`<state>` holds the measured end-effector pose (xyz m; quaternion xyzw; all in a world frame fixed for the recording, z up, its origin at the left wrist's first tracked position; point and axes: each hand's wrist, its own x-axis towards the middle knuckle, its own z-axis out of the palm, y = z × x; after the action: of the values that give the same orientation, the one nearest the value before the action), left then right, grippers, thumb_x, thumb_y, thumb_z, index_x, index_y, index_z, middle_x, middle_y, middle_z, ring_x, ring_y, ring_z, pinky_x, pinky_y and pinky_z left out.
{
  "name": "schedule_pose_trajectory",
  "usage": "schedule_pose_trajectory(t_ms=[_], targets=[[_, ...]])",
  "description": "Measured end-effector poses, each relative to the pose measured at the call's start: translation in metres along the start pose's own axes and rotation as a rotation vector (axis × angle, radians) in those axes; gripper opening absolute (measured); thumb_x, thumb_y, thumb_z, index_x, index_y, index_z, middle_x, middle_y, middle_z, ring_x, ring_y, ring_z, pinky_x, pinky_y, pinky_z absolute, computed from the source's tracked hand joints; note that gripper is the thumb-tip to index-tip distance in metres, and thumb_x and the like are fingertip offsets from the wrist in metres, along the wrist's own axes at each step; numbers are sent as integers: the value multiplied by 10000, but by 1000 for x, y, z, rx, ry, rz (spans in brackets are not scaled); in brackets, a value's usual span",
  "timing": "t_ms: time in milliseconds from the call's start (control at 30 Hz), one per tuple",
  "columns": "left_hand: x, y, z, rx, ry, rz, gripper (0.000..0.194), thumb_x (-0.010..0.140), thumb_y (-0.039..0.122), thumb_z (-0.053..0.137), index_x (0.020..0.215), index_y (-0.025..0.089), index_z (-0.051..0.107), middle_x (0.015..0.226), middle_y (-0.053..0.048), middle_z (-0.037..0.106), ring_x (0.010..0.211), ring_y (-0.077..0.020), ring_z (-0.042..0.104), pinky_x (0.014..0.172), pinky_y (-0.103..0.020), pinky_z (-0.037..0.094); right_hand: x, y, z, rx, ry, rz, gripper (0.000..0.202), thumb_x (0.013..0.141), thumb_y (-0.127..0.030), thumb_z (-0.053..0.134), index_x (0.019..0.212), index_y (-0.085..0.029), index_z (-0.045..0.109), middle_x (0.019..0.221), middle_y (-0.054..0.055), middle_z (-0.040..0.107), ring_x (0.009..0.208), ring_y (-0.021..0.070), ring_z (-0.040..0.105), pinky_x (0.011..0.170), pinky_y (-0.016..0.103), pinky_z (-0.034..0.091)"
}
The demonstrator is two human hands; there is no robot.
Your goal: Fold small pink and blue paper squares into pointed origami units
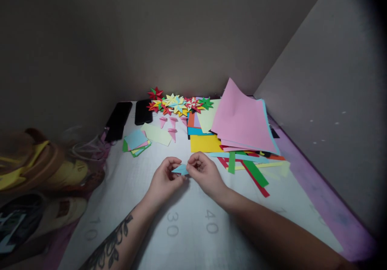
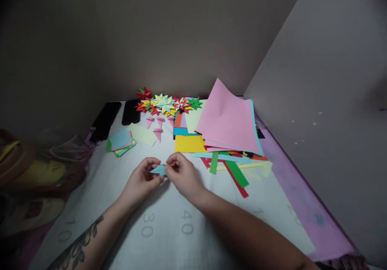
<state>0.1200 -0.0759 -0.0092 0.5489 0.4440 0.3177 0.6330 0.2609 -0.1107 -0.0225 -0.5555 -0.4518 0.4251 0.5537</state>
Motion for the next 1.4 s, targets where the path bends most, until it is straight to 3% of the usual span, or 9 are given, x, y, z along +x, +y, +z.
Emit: schedule_pose_trajectory(t_ms=[133, 200, 433, 600, 700, 867, 1033, 1200, 1400], targets=[[-2, 5, -1, 142, 15, -2, 157, 701, 301, 630, 744, 159, 581, 675, 19, 567, 582, -102, 504, 557, -209, 387, -2, -4, 0, -54, -44, -12, 76, 721, -166, 547, 763, -204, 498, 678, -36, 526, 625, 118, 520, 584, 236, 422], [-2, 7, -1, 200, 62, 9, 153, 732, 303, 586, 680, 159, 582, 606, 27, 537, 569, -107, 477, 543, -205, 361, -3, -6, 1, -72, -73, 0, 80, 719, -165, 549, 769, -204, 500, 671, -38, 530, 623, 118, 525, 586, 236, 418], [3, 0, -13, 164, 177, 9, 161, 773, 325, 556, 713, 177, 539, 541, 61, 500, 507, -90, 433, 507, -185, 331, 0, 1, -1, 24, -51, 91, 104, 723, -184, 577, 802, -202, 511, 635, -58, 496, 562, 96, 474, 534, 213, 372], [5, -4, -13, 171, 110, 1, 161, 772, 335, 566, 790, 176, 547, 617, 43, 556, 551, -102, 490, 539, -197, 374, 2, 0, -3, 47, 8, 69, 113, 737, -212, 583, 839, -199, 536, 691, -39, 518, 614, 107, 495, 560, 218, 395], [3, -7, -8, 181, 62, 42, 179, 730, 261, 606, 862, 179, 517, 744, 28, 583, 618, -101, 525, 578, -203, 404, 1, -3, -2, -14, -58, 72, 122, 748, -237, 577, 862, -193, 566, 744, -15, 553, 637, 119, 512, 580, 233, 411], [-1, -9, -5, 185, -32, 80, 307, 717, 214, 626, 939, 201, 413, 762, 30, 600, 683, -116, 570, 613, -217, 432, 0, -4, -1, -257, -128, -4, 64, 727, -165, 543, 668, -182, 562, 702, -15, 534, 647, 119, 492, 588, 228, 384], [1, -2, -10, 97, 1, 68, 275, 743, 222, 598, 952, 189, 422, 621, 75, 539, 560, -87, 508, 560, -204, 397, 2, -4, -3, -291, -132, -26, 109, 717, -139, 503, 618, -183, 514, 651, -26, 500, 629, 118, 475, 573, 219, 374], [4, 1, -12, -15, 71, 61, 261, 719, 208, 627, 909, 175, 450, 656, 50, 584, 588, -79, 513, 584, -200, 392, 1, -6, -4, -292, -199, -60, 135, 708, -123, 494, 586, -181, 499, 650, -25, 501, 617, 114, 477, 580, 222, 368], [4, 0, -11, -156, 28, 27, 304, 712, 181, 614, 952, 190, 428, 602, 77, 562, 548, -73, 493, 569, -193, 374, -1, -6, -3, -285, -195, -49, 136, 714, -132, 497, 589, -185, 484, 643, -27, 492, 618, 118, 472, 582, 224, 369]])
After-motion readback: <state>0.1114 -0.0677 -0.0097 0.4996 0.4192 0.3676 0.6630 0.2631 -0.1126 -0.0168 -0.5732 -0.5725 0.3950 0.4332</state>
